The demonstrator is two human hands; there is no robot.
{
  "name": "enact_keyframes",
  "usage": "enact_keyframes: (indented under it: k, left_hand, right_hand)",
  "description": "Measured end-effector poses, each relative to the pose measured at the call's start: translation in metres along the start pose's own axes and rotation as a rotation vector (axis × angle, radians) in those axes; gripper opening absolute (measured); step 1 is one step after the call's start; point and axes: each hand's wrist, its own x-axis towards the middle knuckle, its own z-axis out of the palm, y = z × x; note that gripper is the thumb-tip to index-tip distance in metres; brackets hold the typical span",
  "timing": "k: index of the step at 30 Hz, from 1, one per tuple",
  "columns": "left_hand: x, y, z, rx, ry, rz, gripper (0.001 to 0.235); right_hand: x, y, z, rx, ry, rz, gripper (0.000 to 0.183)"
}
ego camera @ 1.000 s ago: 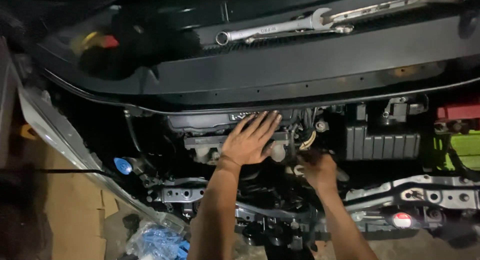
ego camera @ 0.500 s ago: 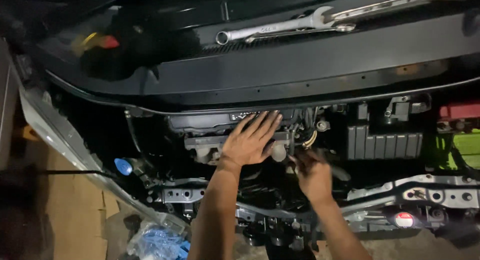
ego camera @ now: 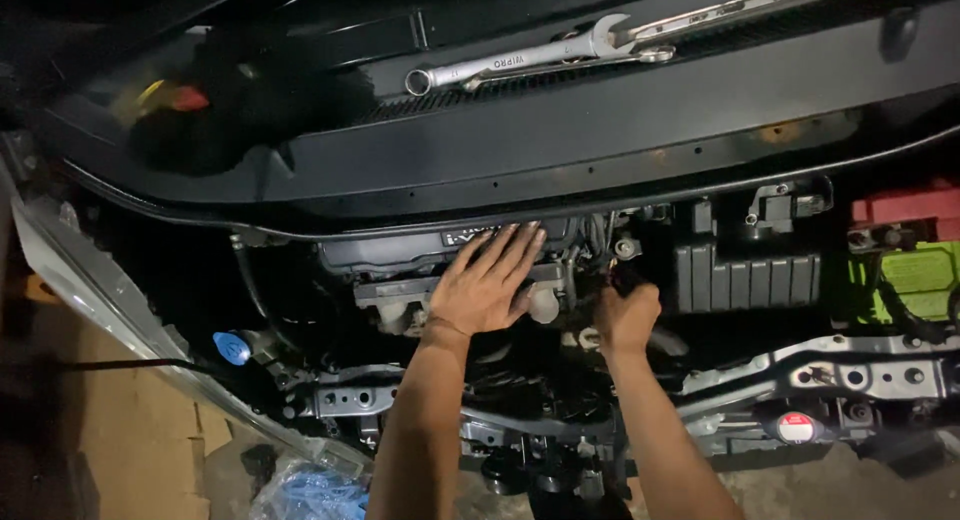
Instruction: The person uses a wrench to loosen and tighten bolts on the front frame and engine bay of a car with the hood open. They work on the radiator support area and the side fender, manipulating the metal frame and various engine components.
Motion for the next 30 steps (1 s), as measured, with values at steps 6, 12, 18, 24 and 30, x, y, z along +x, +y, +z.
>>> enact_keyframes:
  k: [6, 12, 18, 24, 30]
  left_hand:
    - [-0.001, 0.005, -0.003, 0.013, -0.021, -0.029, 0.063]
    - [0.002, 0.004, -0.005, 0.008, -0.024, -0.036, 0.060]
    - [-0.001, 0.005, -0.005, -0.004, -0.029, -0.022, 0.060]
    - [-0.006, 0.009, -0.001, 0.008, -0.058, -0.027, 0.063]
    - [-0.002, 0.005, -0.003, -0.005, -0.062, -0.018, 0.061]
  right_hand:
    - [0.010, 0.010, 0.013, 0.062, 0.036, 0.048, 0.035]
    - [-0.098, -0.104, -0.067, 0.118, -0.061, -0.132, 0.039]
    - [-0.082, -0.066, -0.048, 0.053, -0.227, -0.260, 0.043]
    - [-0.028, -0.032, -0.040, -0.416, -0.101, -0.803, 0.027]
    - [-0.033, -0.029, -0.030, -0.653, -0.102, -0.690, 0.044]
